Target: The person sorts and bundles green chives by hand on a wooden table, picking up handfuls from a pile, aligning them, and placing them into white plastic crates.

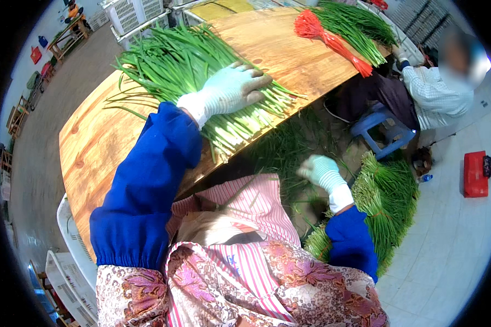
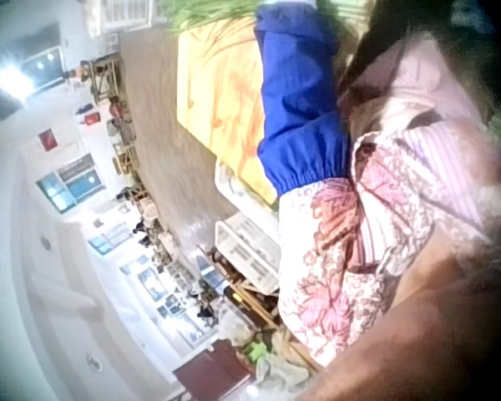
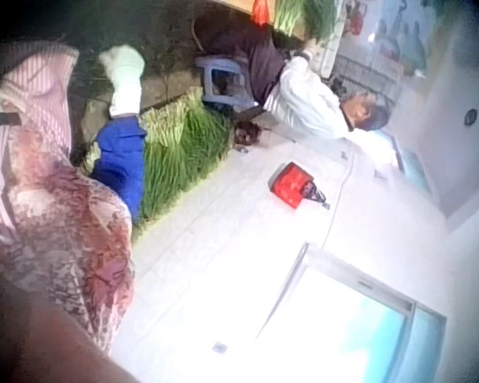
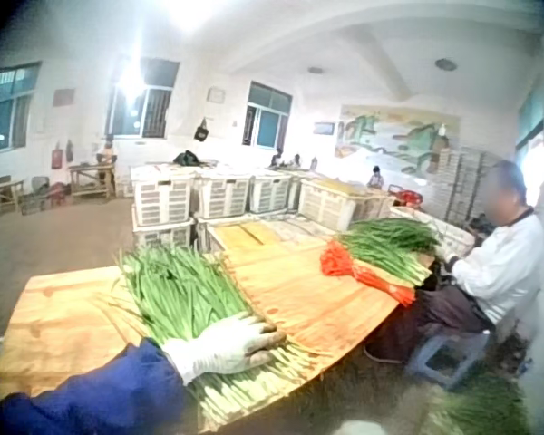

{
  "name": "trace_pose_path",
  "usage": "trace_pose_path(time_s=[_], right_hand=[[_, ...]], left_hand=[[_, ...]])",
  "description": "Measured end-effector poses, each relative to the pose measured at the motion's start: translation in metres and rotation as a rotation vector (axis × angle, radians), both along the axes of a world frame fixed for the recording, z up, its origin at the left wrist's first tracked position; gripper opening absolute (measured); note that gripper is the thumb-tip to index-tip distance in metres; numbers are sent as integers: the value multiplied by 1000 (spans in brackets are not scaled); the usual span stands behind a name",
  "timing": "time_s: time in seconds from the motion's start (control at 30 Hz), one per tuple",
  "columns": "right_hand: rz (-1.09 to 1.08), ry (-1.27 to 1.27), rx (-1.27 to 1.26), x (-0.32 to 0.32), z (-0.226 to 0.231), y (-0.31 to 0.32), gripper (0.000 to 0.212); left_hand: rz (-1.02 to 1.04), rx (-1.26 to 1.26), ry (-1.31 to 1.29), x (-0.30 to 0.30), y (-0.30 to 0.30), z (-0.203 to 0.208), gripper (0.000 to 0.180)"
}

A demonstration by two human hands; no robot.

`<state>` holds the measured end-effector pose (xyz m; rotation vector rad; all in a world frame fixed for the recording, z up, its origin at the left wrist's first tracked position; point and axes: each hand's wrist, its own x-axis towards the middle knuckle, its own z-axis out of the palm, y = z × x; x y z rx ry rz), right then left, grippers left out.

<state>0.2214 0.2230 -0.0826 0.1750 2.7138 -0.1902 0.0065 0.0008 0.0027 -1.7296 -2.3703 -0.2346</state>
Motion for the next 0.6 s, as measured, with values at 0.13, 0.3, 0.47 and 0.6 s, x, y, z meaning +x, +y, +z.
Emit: trace_pose_path(time_s=[0.13,0.3,0.47,0.6], right_hand=[[-243,1160,-431,-27,35,-5,20],[-84,1165,-67,-82,53,-6,24],[66,1026,-8,-103,46,-28,14],[89,1090,-211,-93,49,-28,9]], left_hand=[[7,54,-17,-2,-5,-2,46],[4,93,0,0,-8,3,43],[-90,294,123,4,-5,5,43],[-75,117,34,1,-2,-4,48]])
